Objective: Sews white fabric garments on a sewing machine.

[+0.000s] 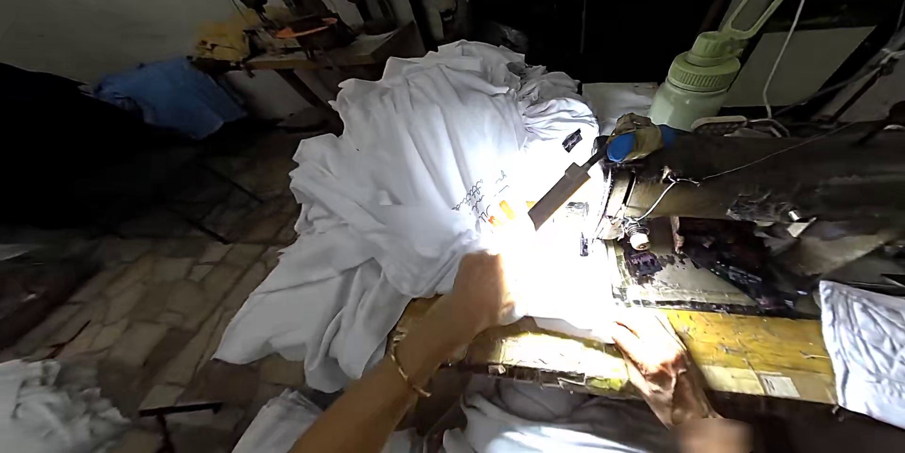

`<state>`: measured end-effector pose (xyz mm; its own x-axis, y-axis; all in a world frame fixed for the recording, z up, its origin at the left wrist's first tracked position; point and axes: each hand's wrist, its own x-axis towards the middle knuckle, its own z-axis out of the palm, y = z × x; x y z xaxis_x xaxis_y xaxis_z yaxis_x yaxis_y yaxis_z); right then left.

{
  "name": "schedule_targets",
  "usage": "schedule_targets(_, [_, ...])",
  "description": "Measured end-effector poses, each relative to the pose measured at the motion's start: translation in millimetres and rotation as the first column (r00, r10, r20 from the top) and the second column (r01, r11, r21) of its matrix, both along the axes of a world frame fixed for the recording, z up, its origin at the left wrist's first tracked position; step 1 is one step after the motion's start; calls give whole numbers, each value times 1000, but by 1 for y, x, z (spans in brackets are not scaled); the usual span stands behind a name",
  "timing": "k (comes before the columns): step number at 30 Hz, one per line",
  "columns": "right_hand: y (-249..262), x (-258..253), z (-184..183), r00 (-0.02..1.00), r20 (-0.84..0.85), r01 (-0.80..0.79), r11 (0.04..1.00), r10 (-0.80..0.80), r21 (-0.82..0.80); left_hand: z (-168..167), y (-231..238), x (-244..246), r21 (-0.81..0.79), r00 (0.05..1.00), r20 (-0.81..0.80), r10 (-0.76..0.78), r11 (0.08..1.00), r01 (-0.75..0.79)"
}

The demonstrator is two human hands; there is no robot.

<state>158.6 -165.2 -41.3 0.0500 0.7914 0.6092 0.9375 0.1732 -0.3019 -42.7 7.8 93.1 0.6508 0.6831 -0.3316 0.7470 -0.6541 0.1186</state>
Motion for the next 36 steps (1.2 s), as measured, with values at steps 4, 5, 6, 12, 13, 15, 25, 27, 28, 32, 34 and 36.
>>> schedule_targets(4, [-1, -6, -11, 991, -126, 43, 999, -41, 14, -47, -18, 16, 240, 826, 542, -154, 971, 23])
schedule_targets(5, [-1, -7, -12, 988, -146, 47, 999, -43, 26, -60, -24, 27, 194, 771, 607, -193, 977, 92])
schedule_targets(6, [0, -6, -12, 984, -175, 47, 998, -41, 30, -63, -26, 40, -24, 799, 590, -115, 987, 160])
schedule_targets(12, [-2, -6, -9, 963, -258, 86, 996, -74, 37, -110, -8, 70, 241, 824, 518, -232, 963, 119])
schedule_targets(13, [-2, -7, -8, 961, -266, 91, 995, -81, 27, -107, -7, 66, 237, 835, 483, -264, 957, 165])
schedule_targets(15, [-2, -10, -6, 958, -277, 77, 997, -75, -4, -103, -6, 52, 100, 821, 489, -294, 954, 282])
schedule_targets(25, [-3, -11, -2, 972, -227, 30, 988, -64, -151, -95, -10, 32, 37, 796, 504, -336, 929, 368])
schedule_targets(27, [-3, -8, 2, 980, -194, 7, 985, -42, -174, -94, -7, 26, -139, 776, 566, -277, 896, 421])
schedule_targets(28, [-3, -8, 6, 985, -168, -3, 984, -27, -180, -96, -5, 25, -140, 759, 591, -274, 892, 431])
schedule_targets(32, [-2, -13, 16, 995, -94, 5, 971, -28, -238, -100, 1, 39, 207, 757, 478, -446, 894, 397])
schedule_targets(34, [-2, -14, 18, 998, -53, 17, 972, -30, -235, -101, 0, 40, 220, 759, 466, -455, 890, 399])
schedule_targets(36, [-3, -15, 20, 1000, -14, 21, 972, -25, -233, -101, 0, 36, 167, 751, 498, -434, 898, 407])
